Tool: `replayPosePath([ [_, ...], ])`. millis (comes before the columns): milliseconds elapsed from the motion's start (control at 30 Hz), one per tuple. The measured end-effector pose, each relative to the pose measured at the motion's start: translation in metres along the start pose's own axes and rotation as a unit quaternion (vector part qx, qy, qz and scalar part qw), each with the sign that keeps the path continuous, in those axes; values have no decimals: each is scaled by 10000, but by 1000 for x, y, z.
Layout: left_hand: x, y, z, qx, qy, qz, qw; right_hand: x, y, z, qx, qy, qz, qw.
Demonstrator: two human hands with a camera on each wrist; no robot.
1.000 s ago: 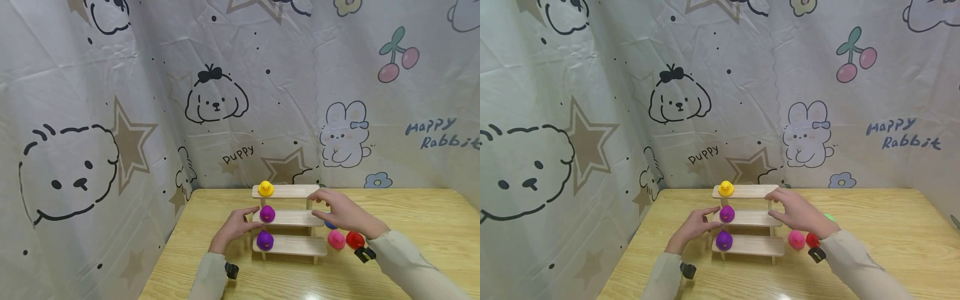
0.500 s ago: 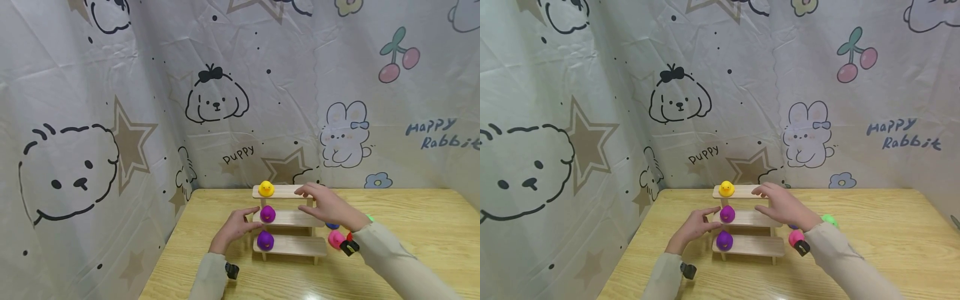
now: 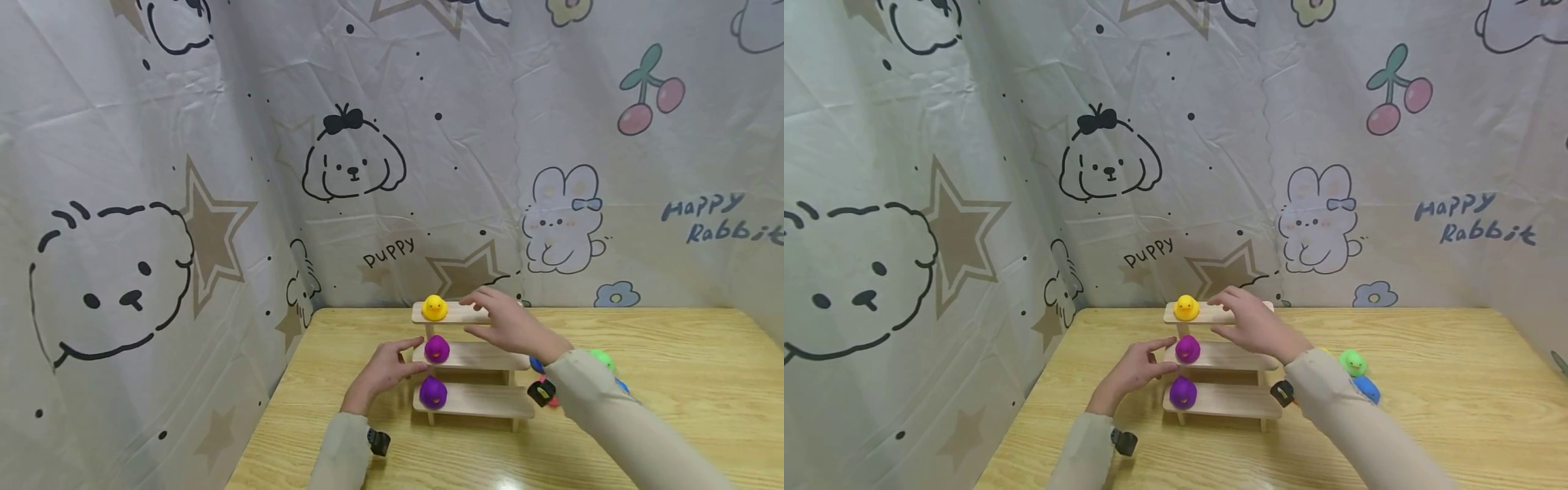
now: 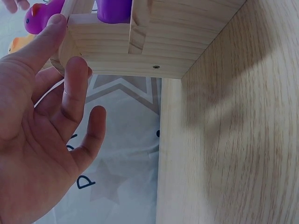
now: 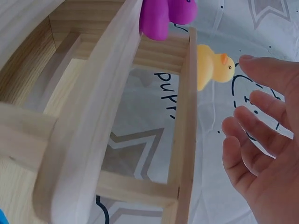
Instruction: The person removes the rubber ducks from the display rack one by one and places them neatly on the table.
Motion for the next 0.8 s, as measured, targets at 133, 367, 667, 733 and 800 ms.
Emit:
replayPosePath([
  [133,0,0,0,-54,-27,42,10000,7,4,3,81,46,41,9999],
  [367,1,0,1,-38,36,49,10000,16,11,8,181,201,145,9995],
  [667,0,0,1,11,43,60,10000,27,19,11,244,212,61,9995],
  [733,-1,0,1,24,49,50,10000,29,21,12,238,261,90,9993],
  [800,-1,0,0,29,71,44,10000,31,22,13,226,316,157,9991],
])
Point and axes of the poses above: each hand's wrist, its own x-axis towards the middle knuckle, its own y-axis out of the palm, z = x × y, the point moved 2 cm from there along x, towards the middle knuckle, and after that the axes turned 11 degrees about -x, right-handed, at the moved point
